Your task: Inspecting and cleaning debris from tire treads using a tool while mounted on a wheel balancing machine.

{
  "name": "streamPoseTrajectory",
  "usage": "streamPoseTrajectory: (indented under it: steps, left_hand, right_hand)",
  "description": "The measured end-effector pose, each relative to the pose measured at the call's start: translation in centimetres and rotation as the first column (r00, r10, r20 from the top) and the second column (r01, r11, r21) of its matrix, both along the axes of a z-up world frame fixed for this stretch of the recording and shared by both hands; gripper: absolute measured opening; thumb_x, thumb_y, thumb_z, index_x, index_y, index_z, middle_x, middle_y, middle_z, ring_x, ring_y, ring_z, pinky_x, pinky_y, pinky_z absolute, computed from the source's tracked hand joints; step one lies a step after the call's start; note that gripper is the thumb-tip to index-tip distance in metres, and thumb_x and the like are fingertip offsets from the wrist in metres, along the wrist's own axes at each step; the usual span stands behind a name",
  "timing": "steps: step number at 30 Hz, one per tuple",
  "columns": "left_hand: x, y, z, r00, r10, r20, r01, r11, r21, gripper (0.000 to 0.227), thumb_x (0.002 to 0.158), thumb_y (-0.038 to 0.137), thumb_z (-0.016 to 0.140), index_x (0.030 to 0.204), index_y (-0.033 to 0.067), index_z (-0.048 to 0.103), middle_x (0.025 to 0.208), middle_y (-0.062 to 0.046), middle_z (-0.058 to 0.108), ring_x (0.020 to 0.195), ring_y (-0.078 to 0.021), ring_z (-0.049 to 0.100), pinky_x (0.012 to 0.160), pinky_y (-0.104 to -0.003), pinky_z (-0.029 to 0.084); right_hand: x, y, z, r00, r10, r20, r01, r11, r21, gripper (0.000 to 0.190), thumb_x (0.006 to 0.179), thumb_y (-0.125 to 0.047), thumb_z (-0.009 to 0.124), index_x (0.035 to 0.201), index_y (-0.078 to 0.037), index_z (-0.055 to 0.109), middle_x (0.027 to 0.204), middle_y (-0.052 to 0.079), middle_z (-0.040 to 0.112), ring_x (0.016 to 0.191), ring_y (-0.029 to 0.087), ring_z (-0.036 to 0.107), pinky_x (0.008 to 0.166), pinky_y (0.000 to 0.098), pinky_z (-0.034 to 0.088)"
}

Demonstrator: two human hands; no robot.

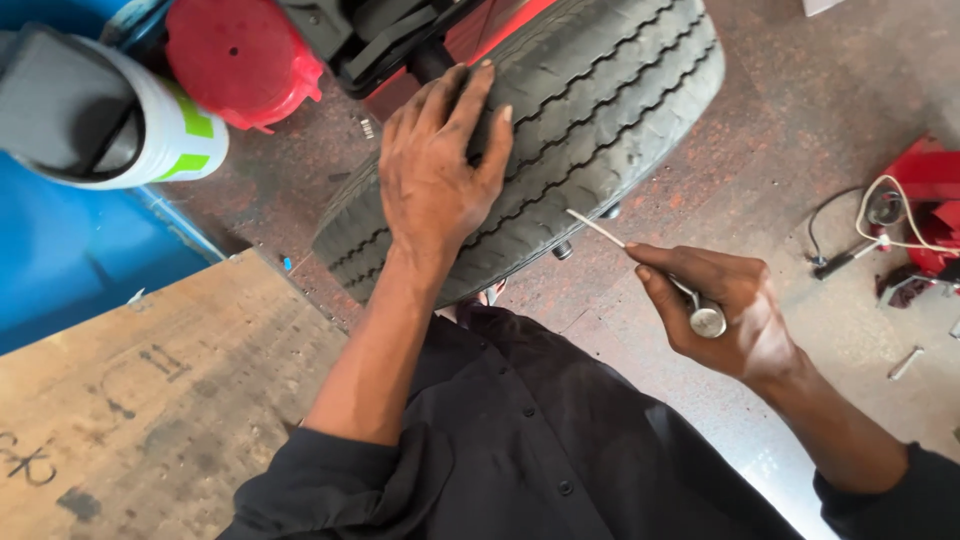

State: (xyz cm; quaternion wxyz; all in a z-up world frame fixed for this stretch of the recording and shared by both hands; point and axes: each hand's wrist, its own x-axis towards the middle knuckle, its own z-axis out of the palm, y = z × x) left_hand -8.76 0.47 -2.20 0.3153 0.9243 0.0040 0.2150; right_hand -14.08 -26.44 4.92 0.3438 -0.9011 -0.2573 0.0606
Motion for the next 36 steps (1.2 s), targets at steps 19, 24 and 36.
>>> streamPoseTrajectory:
  steps: [19,24,36]
  left_hand:
    - [0.9,-1.0,0.9,1.000,0.010,-0.011,-0.010,1.000,-0.001,0.036,0.102,0.027,0.068,0.132,0.0073,0.070,0.133,-0.017,0.069,0.124,-0.0341,0.065,0.107,-0.046,0.049]
    - [0.2,-0.6,0.5,1.000,0.011,0.016,-0.012,0.999,0.032,0.033,0.104,0.026,0.068,0.131,0.0070,0.070,0.131,-0.017,0.071,0.119,-0.0334,0.067,0.107,-0.046,0.051]
    - [0.1,-0.3,-0.2,0.998,0.066,0.018,-0.068,0.994,0.084,0.032,0.104,0.026,0.065,0.131,0.0099,0.070,0.131,-0.015,0.070,0.118,-0.0347,0.067,0.105,-0.045,0.050]
  right_hand:
    - [2.8,-3.3,-4.0,0.898,0.424,0.118,-0.426,0.905,-0.010,0.040,0.093,-0.004,0.072,0.130,0.007,0.060,0.066,0.000,0.065,0.051,0.009,0.062,0.041,0.0225,0.047]
    - [2.2,-2.6,-6.5,0.931,0.290,0.222,-0.328,0.930,0.164,0.034,0.093,0.007,0.067,0.126,0.001,0.062,0.068,0.004,0.065,0.051,0.010,0.058,0.043,0.0269,0.042]
    - [6.8,-3.5,-9.2,0.744,0.559,0.366,-0.634,0.763,0.125,0.030,0.098,-0.010,0.066,0.125,0.001,0.061,0.074,0.008,0.067,0.059,0.018,0.062,0.050,0.0350,0.050]
